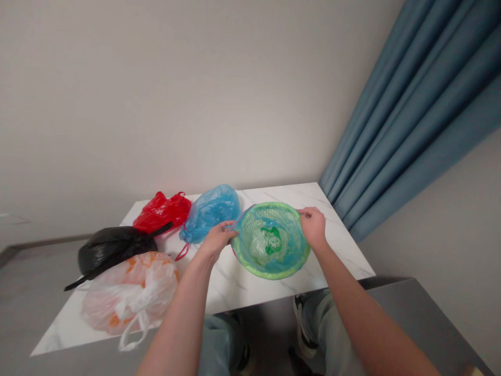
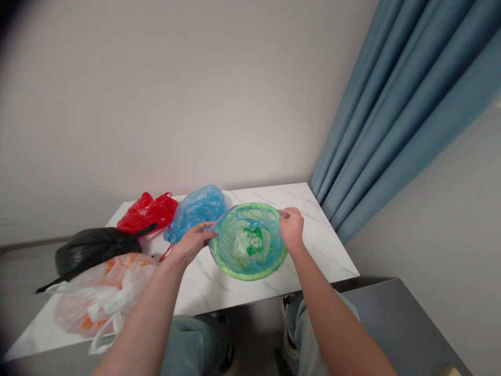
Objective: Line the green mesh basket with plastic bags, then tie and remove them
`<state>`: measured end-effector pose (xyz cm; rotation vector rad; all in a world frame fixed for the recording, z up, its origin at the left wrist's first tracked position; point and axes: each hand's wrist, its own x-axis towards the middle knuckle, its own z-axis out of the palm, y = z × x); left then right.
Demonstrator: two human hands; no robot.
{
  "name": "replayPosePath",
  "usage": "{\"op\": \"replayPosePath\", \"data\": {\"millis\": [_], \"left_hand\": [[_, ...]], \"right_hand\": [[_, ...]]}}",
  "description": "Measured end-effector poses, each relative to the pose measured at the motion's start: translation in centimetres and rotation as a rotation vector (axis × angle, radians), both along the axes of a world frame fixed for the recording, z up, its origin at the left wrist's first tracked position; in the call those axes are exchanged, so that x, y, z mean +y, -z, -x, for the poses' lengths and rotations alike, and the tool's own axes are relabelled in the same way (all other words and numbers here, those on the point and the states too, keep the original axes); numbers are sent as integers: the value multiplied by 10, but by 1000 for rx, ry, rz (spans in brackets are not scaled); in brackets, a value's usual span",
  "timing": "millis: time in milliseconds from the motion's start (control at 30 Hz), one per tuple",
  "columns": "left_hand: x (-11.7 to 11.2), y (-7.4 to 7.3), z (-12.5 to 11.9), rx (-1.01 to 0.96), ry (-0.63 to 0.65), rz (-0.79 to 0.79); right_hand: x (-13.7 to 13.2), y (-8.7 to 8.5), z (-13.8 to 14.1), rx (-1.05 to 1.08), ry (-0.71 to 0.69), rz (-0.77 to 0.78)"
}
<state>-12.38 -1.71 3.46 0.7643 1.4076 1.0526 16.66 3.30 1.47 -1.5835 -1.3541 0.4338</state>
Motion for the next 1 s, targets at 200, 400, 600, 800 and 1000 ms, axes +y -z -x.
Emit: {"op": "replayPosePath", "data": {"millis": [200, 400, 600, 800, 1000], "left_hand": [[6, 1, -4, 57, -110, -97], [17, 12, -1, 11, -231, -214], [25, 10, -6, 6, -239, -306], [38, 12, -7, -2, -304, -323], [28, 15, 9, 108, -437, -134]], "right_hand": [[-7, -2, 11, -110, -111, -4], [-11, -11, 15, -34, -103, 90], [-25, -19, 21, -117, -166, 231], [-28, -25, 18, -286, -164, 118], [1, -10, 4, 144, 51, 106]]}}
